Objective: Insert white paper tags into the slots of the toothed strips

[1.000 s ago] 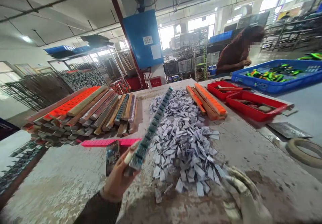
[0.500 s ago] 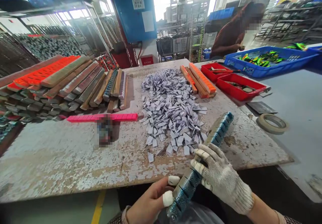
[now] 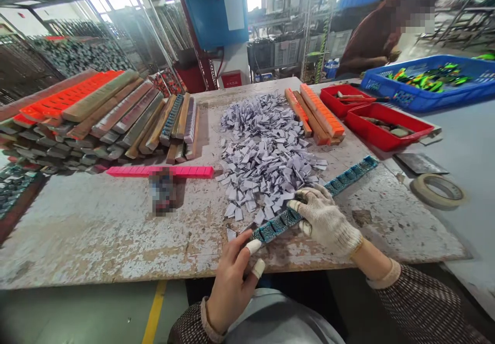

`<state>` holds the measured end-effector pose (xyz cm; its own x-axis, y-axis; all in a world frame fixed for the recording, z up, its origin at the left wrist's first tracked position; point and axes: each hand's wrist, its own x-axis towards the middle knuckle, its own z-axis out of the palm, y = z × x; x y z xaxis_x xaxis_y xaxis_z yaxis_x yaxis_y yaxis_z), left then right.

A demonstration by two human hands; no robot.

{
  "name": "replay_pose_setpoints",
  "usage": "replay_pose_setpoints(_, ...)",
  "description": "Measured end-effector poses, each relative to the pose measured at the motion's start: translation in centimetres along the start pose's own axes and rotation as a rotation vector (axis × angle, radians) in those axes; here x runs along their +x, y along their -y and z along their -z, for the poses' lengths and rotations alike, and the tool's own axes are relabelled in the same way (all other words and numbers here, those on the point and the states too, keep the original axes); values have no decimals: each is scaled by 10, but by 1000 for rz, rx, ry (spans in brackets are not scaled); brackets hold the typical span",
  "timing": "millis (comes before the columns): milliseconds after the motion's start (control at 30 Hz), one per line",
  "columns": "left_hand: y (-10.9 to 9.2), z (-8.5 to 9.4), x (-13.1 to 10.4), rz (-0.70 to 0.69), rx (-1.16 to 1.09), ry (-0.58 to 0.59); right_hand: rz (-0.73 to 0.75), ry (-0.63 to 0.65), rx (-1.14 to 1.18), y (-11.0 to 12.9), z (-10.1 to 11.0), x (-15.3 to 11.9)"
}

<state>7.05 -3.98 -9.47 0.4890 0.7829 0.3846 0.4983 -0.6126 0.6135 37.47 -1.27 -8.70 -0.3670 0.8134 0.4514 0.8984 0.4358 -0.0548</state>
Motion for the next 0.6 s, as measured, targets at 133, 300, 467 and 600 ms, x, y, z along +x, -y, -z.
replay_pose_setpoints(133,-5,5,-6,-6,-141,49,3,46,38,5,16,-25)
replay_pose_setpoints(300,5,12,21,19,99,-5,9,52,82,8,26,-32)
replay_pose_setpoints(467,11,7,84,86,386,215,18,86,123,11,23,-17)
replay_pose_setpoints(600,11,0,99,81,360,269,0,104,136,10,24,-21)
